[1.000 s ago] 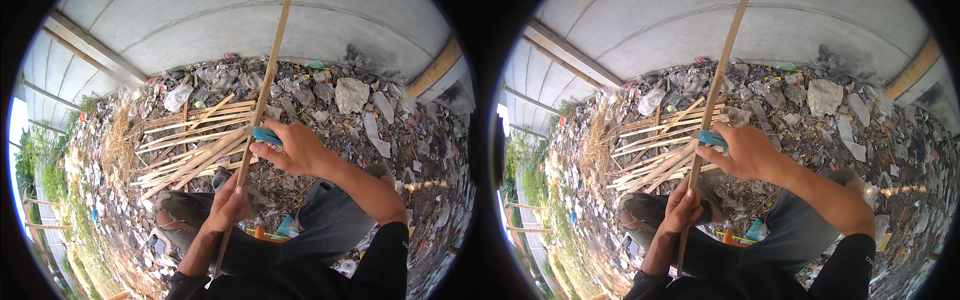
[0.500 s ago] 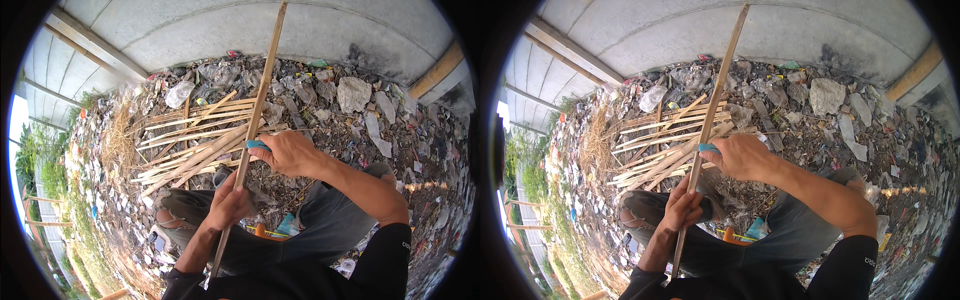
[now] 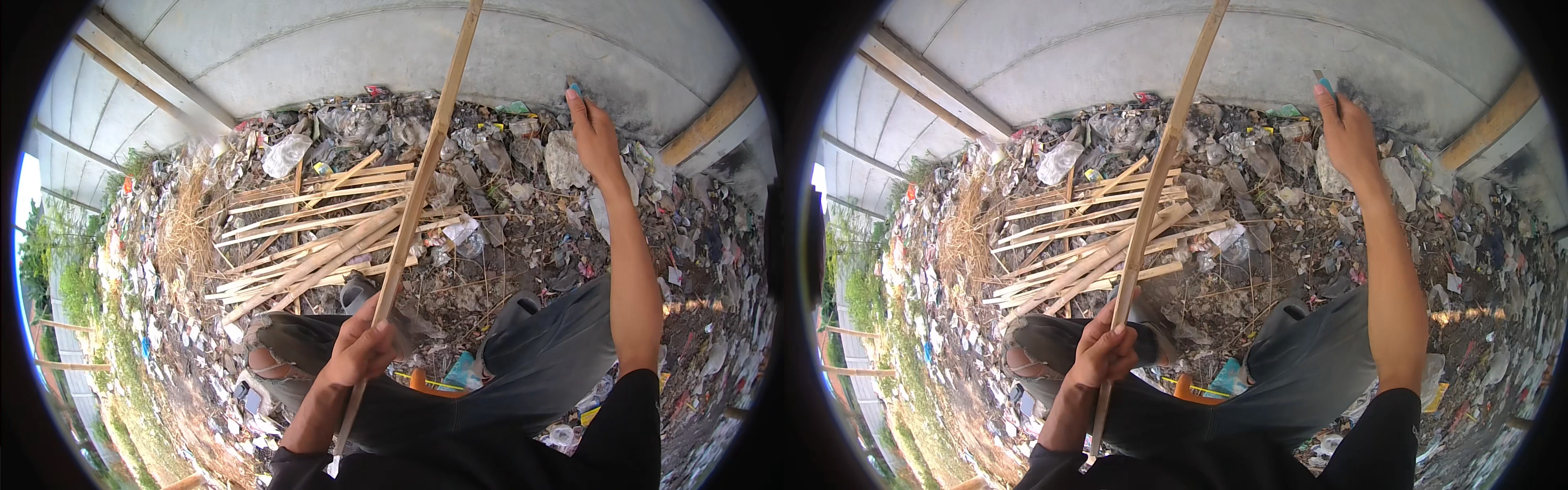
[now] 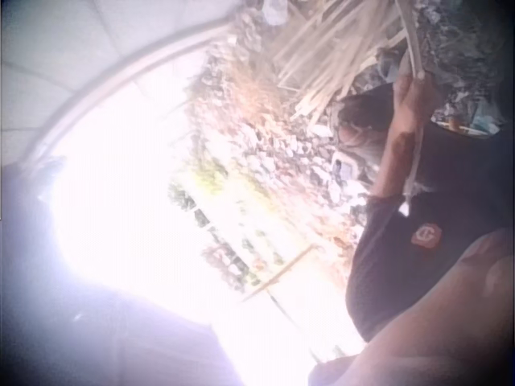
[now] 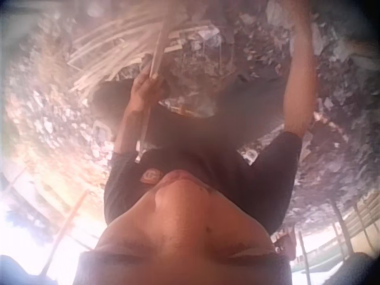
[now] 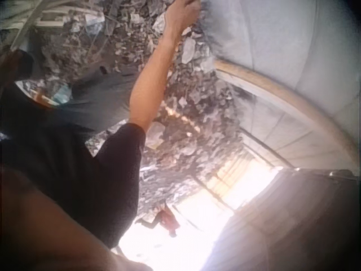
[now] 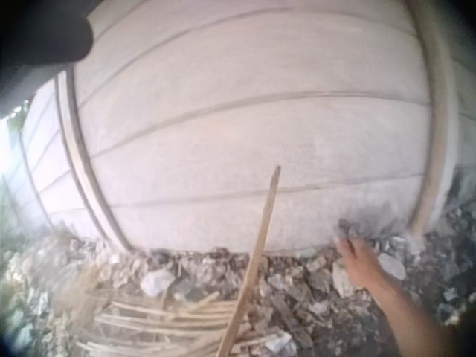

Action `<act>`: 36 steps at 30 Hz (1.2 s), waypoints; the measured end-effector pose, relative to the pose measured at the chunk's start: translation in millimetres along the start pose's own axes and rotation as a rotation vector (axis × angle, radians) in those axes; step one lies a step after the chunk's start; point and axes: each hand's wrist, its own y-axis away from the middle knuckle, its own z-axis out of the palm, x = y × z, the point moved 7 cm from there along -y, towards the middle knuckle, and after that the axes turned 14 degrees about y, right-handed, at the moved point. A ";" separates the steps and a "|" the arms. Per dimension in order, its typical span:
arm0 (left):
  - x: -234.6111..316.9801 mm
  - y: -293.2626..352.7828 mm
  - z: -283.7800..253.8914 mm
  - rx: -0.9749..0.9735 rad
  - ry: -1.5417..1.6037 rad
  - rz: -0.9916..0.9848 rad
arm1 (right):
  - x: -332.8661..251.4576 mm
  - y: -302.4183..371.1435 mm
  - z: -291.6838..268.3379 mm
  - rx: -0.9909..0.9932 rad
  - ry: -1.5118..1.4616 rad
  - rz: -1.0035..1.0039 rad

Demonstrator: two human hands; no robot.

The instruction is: The person sits on the ground and uses a utility knife to shave thin strips of wood from a long bamboo pole. They hold the pole with one hand and scrape the blade along its length to remove the outer layer, creating a pile of wood shavings.

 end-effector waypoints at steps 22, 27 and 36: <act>5.6 -12.6 -21.0 0.204 -0.475 0.283 | -170.3 199.1 104.5 -0.843 0.003 -0.585; 9.3 -4.9 -25.9 0.265 -0.601 0.254 | -150.9 151.7 114.7 -0.694 0.017 -0.528; 2.0 5.9 -6.0 0.030 -0.489 0.261 | 61.2 -51.7 34.6 -0.060 0.117 0.221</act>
